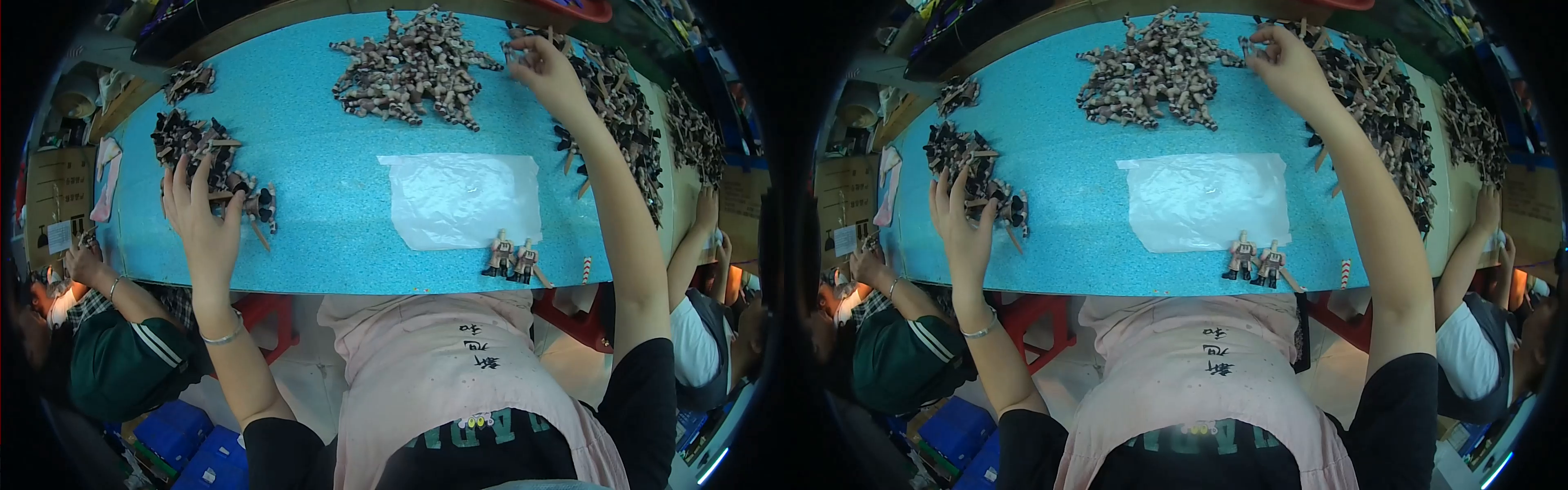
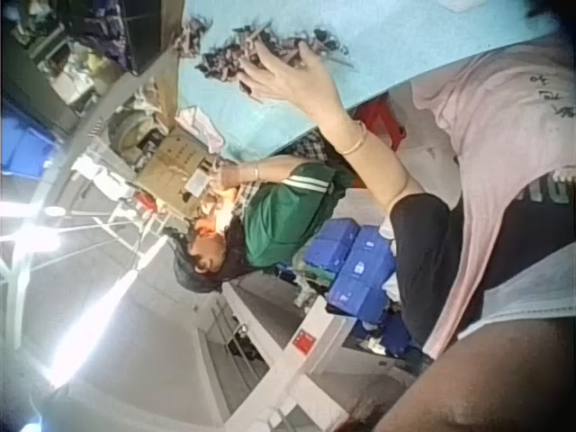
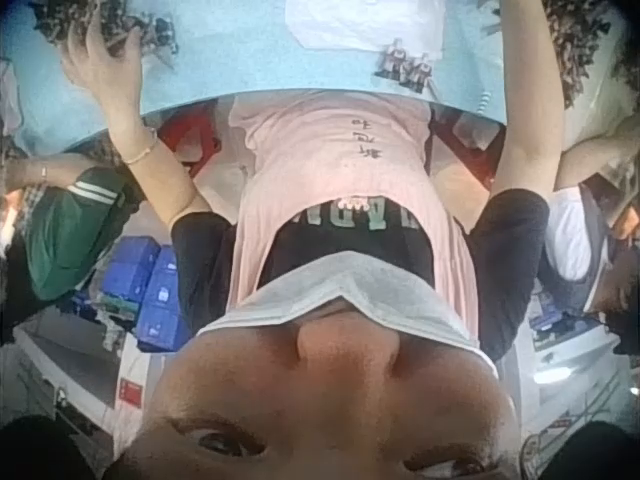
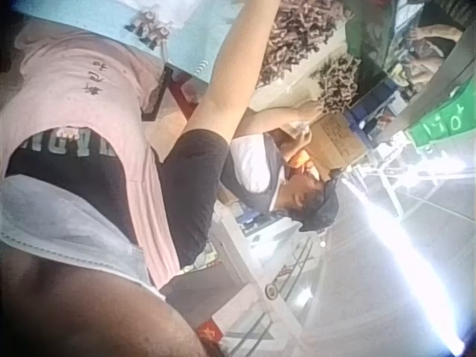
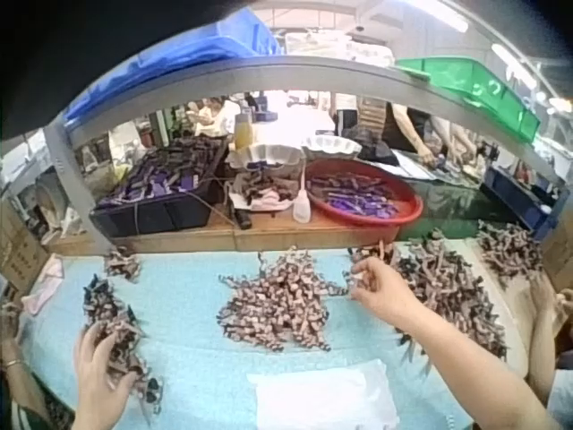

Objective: The person applies glue to toy figurine bodies using a squeeze bottle and assembles the figurines by attaching parts onto the bodies by hand.

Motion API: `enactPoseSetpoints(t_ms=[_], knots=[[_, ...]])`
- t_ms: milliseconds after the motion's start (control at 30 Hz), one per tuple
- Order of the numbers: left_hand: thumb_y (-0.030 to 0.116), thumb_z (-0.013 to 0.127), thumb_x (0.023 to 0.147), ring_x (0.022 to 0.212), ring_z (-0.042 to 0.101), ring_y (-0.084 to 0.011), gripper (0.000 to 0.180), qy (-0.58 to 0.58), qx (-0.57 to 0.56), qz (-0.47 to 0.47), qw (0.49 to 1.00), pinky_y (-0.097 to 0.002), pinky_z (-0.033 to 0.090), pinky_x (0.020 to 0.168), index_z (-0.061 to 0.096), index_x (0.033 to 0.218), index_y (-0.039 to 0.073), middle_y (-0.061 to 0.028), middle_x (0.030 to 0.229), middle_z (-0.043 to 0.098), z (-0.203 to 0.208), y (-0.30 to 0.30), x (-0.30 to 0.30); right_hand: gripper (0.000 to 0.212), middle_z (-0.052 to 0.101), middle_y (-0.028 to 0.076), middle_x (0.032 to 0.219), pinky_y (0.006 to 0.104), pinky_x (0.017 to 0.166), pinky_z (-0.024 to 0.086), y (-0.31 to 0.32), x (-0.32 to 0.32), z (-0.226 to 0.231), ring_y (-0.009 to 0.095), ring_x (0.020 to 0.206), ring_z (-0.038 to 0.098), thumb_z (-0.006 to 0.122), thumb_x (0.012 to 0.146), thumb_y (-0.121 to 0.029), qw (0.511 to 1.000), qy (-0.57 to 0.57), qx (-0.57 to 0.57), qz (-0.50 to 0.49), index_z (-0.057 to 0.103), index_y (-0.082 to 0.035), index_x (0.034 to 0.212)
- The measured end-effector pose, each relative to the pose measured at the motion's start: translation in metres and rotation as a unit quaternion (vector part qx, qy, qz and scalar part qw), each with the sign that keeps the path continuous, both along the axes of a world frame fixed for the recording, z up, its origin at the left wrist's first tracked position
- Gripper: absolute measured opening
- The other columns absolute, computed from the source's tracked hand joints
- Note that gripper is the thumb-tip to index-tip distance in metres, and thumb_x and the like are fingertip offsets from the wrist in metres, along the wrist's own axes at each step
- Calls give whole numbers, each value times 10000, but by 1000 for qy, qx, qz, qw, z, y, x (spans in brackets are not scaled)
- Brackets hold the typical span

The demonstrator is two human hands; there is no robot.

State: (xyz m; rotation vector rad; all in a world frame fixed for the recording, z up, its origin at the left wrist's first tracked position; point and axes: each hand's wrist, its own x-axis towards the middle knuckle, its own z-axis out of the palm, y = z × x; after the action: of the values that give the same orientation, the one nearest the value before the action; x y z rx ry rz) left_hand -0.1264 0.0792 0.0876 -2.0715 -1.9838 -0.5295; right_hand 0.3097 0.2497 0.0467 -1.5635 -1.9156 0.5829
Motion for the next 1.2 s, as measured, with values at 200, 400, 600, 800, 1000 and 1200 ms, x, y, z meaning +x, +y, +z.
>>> enactPoseSetpoints(t_ms=[200,400,600,800,1000,1200], knots=[[48,650,770,1188,483,-349,400,-177,-36,-195,964,-459,358,1008,596,1166,55,-153,1224,544,-15,-38,99,231,550,99,674,354,561,417,-110,-4,27,232,590,558,654,844,-165,992,-71,-96,-37,574,-38,1020],[74,697,714,1158,495,-374,587,-276,-179,-403,854,-467,395,974,503,1264,14,-187,1276,497,-28,-69,202,169,629,142,748,377,624,456,-135,12,21,274,620,582,541,917,-136,987,-10,-158,-20,626,-17,1003],[59,697,684,1145,489,-367,686,-268,-181,-403,856,-446,399,962,440,1317,1,-192,1300,468,-54,-67,227,236,594,148,958,348,762,486,-137,12,27,278,861,610,564,838,24,986,-67,-136,67,642,-39,1052],[18,681,684,1127,507,-343,652,-275,-157,-397,861,-429,413,950,456,1296,-1,-180,1271,495,-56,-64,232,290,555,148,1058,381,783,490,-136,13,7,289,888,597,627,784,41,984,-120,44,121,636,-42,1061],[5,695,684,1083,539,-360,614,-312,-171,-373,857,-421,453,915,486,1262,-5,-187,1229,524,-49,-65,210,221,605,134,952,373,766,493,-145,-11,22,283,862,616,644,795,2,992,4,-65,113,632,-18,1015],[24,722,716,1063,553,-374,590,-360,-196,-305,860,-404,474,899,487,1256,-15,-199,1206,535,-39,-75,172,160,609,115,887,368,704,486,-149,-32,10,290,819,608,653,793,-27,987,4,-41,157,635,-20,951]])
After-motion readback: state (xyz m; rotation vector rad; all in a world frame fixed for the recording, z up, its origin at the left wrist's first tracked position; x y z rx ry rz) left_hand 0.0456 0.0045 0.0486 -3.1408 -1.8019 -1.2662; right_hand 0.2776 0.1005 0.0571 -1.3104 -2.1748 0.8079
